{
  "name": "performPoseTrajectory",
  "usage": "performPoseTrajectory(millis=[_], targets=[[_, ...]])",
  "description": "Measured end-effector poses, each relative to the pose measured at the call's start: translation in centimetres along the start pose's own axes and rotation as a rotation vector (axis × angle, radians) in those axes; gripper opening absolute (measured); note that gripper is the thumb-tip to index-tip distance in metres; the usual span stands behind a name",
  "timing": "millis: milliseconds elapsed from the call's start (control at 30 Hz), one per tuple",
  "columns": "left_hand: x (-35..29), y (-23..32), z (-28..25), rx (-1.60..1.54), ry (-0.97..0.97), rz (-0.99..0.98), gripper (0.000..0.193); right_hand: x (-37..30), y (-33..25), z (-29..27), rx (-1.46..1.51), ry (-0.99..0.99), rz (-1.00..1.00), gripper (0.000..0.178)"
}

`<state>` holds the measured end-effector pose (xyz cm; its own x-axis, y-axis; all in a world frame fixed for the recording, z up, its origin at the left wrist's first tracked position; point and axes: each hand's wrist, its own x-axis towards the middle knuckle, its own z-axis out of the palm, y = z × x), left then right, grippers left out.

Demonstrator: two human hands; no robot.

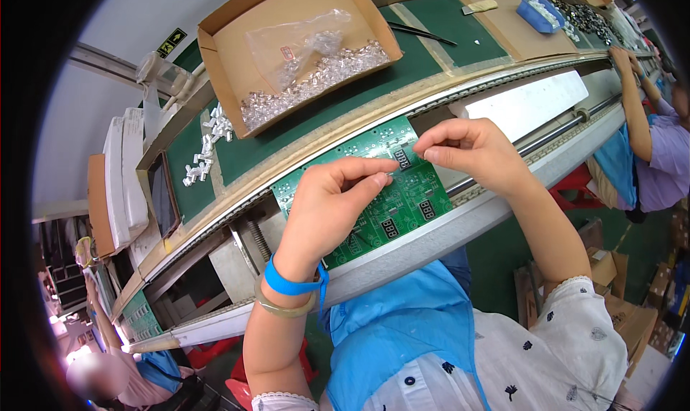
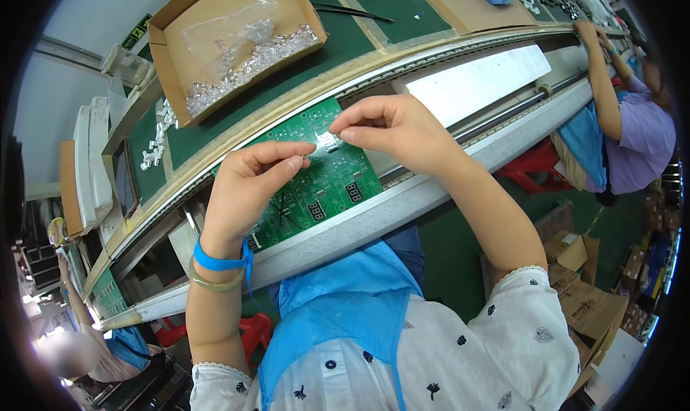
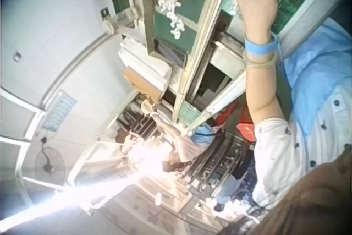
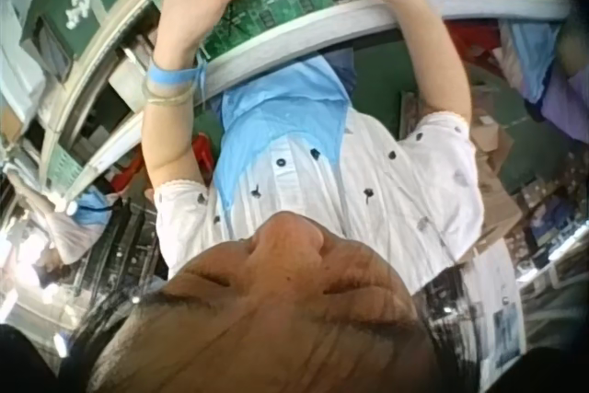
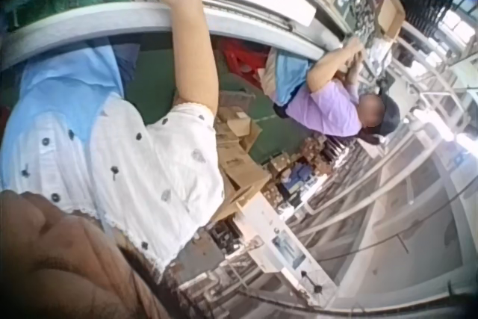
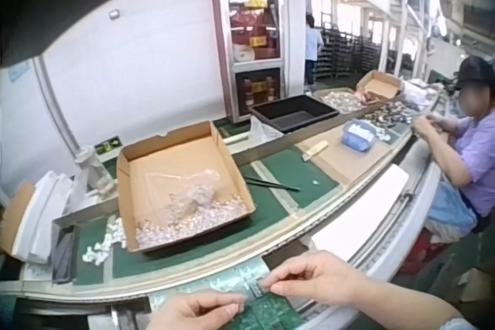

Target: Manually insert small plastic components into a green printed circuit board (PCB) on an assembly line.

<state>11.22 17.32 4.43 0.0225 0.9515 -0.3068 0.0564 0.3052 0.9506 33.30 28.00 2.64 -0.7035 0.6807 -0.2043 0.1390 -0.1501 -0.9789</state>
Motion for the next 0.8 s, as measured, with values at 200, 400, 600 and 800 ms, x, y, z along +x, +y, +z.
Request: performPoseTrajectory(millis=[200, 400, 600, 800], targets=[[-0.5, -0.7, 0.9, -0.010, 0.061, 0.009, 0.019, -0.9, 0.8, 0.1, 0.032, 0.008, 0.026, 0.014], [-0.5, -1.1, 1.2, -0.027, 0.107, -0.009, 0.012, -1.4, 1.1, 0.1, -0.042, 0.017, -0.035, 0.014], [-0.6, -1.5, 1.5, 0.000, 0.132, 0.027, 0.011, -1.6, 1.1, 0.0, -0.338, 0.003, -0.224, 0.018], [-0.4, -1.5, 1.8, 0.132, 0.171, 0.036, 0.012, -1.9, 0.3, 0.5, -0.883, -0.013, -0.494, 0.020]])
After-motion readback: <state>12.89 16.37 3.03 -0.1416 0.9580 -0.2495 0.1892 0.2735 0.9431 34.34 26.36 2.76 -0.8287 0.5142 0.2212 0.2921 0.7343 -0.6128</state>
